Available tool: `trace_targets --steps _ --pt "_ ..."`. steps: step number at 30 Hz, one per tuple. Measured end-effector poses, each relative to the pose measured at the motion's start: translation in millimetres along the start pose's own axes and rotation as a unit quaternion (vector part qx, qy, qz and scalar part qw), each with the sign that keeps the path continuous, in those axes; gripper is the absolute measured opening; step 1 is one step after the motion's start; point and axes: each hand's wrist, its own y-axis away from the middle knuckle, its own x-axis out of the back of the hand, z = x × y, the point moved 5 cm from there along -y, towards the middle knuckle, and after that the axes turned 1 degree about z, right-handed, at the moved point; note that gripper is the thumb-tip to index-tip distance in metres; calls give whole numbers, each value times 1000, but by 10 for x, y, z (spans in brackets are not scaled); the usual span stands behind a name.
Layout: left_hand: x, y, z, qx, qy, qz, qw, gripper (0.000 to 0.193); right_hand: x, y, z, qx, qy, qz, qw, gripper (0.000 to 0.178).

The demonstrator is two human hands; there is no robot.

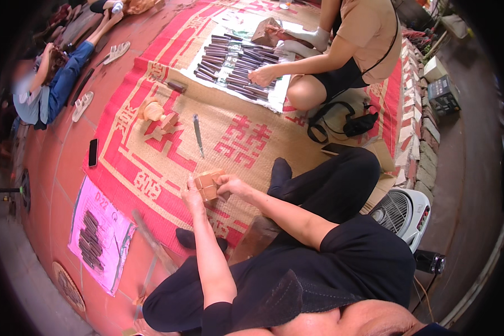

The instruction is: The person sits on a mat and carves a small wooden object using a knife. They hold the wood in one hand and use the knife to shape it, occasionally rotating the piece to work on different sides.

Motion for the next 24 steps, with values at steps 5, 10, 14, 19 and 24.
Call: trace_targets --steps 5,10,14,19,24 --pt "-7 -104 -135 -26 -33 2 999 51 -49 -154 -171 72 -85 48 993 16" --pt "59 -84 -140 -35 -38 11 999 49 -80 -57 -163 18 -80 -32 996 22" --pt "31 -54 -32 -42 -50 17 998 49 -59 -31 -241 14 -101 -9 995 24" --pt "-1 24 67 24 -52 28 998 53 -61 -320 -144 20 -56 29 998 13" --pt "18 54 160 -2 -123 29 992 53 109 -195 -25 -27 -70 -62 995 15"
